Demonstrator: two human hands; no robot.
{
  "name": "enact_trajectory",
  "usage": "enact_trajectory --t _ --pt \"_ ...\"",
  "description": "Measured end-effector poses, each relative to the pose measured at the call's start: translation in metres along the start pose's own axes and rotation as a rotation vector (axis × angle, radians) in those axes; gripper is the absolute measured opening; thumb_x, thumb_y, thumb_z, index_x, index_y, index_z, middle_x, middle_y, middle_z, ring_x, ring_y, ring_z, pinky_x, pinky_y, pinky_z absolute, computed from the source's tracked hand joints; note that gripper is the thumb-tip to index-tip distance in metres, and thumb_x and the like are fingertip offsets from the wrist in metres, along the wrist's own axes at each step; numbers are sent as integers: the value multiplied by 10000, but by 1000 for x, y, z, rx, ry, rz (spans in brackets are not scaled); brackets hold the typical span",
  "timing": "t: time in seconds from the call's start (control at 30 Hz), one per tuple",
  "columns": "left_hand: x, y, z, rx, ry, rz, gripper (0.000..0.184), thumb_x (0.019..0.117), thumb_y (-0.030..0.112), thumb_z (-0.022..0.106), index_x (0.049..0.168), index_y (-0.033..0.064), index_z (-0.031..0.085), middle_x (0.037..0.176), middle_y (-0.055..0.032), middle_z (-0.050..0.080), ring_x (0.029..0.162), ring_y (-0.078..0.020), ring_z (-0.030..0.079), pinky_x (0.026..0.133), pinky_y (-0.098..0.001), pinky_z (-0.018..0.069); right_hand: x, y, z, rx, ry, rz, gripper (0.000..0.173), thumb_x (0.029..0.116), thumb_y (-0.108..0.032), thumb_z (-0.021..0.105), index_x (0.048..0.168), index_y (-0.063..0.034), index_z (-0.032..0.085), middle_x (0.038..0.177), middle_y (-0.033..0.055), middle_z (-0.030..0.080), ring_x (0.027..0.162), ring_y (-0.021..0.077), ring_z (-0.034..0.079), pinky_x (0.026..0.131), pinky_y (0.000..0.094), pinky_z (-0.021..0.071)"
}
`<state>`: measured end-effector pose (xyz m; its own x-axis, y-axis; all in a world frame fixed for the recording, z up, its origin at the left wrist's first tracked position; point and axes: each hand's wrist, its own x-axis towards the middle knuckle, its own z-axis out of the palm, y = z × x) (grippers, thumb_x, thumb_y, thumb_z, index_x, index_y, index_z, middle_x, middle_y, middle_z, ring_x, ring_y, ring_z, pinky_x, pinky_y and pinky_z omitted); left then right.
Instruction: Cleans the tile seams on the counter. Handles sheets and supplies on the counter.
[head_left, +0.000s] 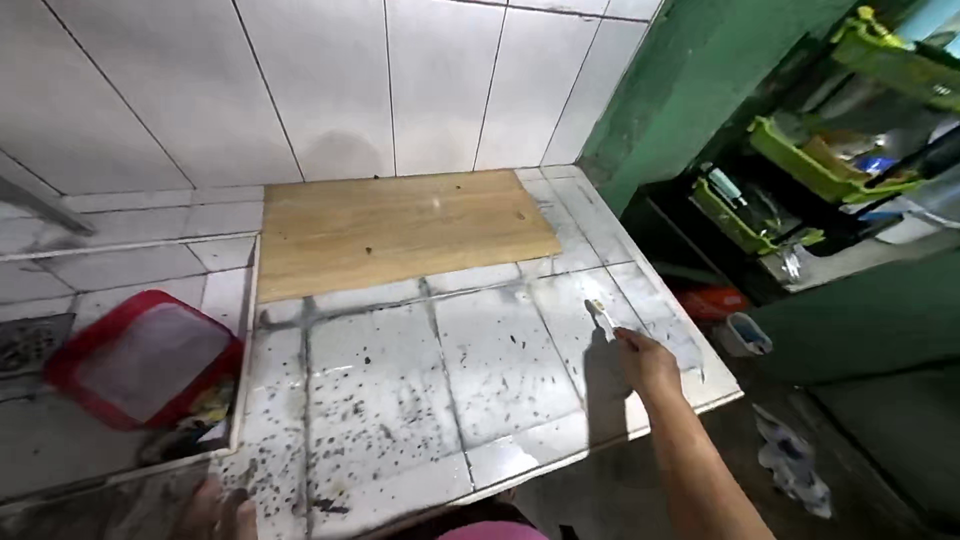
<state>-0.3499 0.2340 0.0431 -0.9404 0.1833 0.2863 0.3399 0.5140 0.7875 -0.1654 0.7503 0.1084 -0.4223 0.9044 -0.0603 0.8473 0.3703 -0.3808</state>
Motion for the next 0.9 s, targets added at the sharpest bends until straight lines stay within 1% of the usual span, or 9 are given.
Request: enact_trajectory --t 0.1,0.23,0.37,0.47,0.57,0.67,0.73,0.8,0.9 --pt "-28 38 35 105 65 -103 569 1029 128 521 1463 -199 355 1526 -429 337 1433 -455 406 1152 -431 404 36 3 -3 -69 -117 -19 331 1093 -229 493 1360 -143 669 1275 245 667 1158 476 645 938 700 496" --pt "-38 86 69 152 123 -167 558 1047 161 510 1469 -175 368 1541 -403 340 1420 -463 419 1148 -442 414 81 -4 -9 -99 -211 -105 353 1109 -256 451 1361 -131 664 1257 249 682 1154 481 652 936 701 492" --pt "-36 93 83 228 116 -186 548 1048 171 494 1504 -105 367 1572 -350 338 1421 -439 429 1140 -459 421 99 0 -16 -84 -271 -177 347 1112 -266 449 1336 -130 677 1241 233 695 1152 467 657 935 708 481" --pt "-30 98 95 242 127 -228 543 1053 157 493 1513 -103 366 1563 -349 360 1420 -457 427 1156 -492 395 101 16 -34 -162 -326 -196 339 1108 -271 467 1362 -175 671 1273 210 691 1164 464 654 937 705 484" --pt "-31 94 102 306 125 -159 511 1043 132 489 1486 -111 410 1533 -364 393 1397 -493 443 1148 -537 399 115 32 -39 -143 -334 -257 324 1100 -259 493 1340 -169 690 1252 220 699 1148 480 656 930 722 476" --pt "-35 96 104 361 135 -120 523 1043 170 484 1485 -104 421 1527 -361 406 1413 -504 424 1166 -559 371 143 23 -31 -110 -348 -356 313 1094 -257 503 1309 -154 706 1216 223 708 1136 465 662 935 715 476" --pt "-40 100 107 355 149 -136 527 1038 187 511 1478 -94 439 1542 -344 396 1447 -475 392 1195 -537 343 162 21 -27 -64 -394 -430 308 1091 -242 516 1311 -140 704 1234 206 707 1159 426 660 977 691 468" --pt "-46 96 112 371 149 -146 518 1037 180 506 1472 -96 447 1548 -345 389 1456 -481 376 1201 -555 327 181 32 -31 -42 -456 -498 305 1091 -228 524 1330 -148 695 1289 175 695 1202 386 651 1023 666 459" --pt "-49 89 117 423 105 -173 532 1050 206 470 1517 -43 413 1594 -304 346 1488 -459 339 1215 -572 294 210 52 -48 -113 -481 -510 289 1089 -214 534 1308 -163 714 1306 183 687 1220 425 632 1011 720 433"
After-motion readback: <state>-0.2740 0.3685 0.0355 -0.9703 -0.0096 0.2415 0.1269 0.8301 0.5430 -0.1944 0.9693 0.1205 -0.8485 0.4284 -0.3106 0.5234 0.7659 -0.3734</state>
